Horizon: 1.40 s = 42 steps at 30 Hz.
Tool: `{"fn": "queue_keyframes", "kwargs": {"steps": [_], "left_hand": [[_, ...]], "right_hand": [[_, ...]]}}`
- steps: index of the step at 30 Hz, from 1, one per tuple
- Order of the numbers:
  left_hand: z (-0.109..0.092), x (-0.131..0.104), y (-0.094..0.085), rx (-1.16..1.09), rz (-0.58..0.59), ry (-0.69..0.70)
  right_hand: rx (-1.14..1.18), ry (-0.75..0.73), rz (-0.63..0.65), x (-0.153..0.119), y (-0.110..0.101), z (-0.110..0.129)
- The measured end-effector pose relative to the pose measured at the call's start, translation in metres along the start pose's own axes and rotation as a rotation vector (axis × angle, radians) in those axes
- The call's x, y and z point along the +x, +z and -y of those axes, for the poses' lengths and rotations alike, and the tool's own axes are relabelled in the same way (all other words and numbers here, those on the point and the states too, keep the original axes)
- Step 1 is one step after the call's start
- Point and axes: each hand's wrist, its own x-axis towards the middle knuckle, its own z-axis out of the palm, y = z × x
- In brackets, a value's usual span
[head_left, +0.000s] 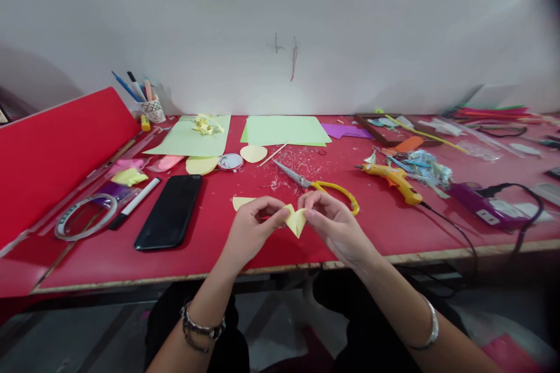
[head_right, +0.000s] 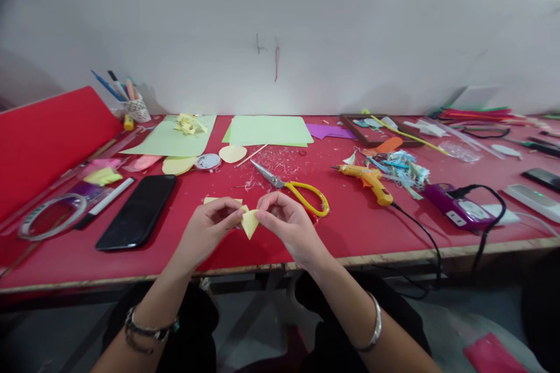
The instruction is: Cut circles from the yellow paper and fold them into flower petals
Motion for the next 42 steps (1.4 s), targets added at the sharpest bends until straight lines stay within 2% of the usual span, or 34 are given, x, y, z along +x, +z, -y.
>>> {"fn": "queue_keyframes", "kwargs": {"steps": [7, 16, 26, 42], "left_hand": [[-0.004, 0.002, 0.000, 0.188, -0.018, 0.069], [-0.001, 0.001, -0.001, 0.269, 0.013, 0.083], [-0.003, 0.001, 0.002, 0.120, 0.083, -0.040], [0.002, 0.002, 0.004, 0.086, 0.100, -0.086]], "right_hand": [[-0.056, 0.016, -0.050, 0.002, 0.001, -0.005], [-0.264, -0.022, -0.107, 0.004, 0.000, -0.007], [-0.310, -0.034, -0.151, 0.003, -0.003, -0.009], [-0.272, 0.014, -0.182, 0.001, -0.001, -0.012]]}}
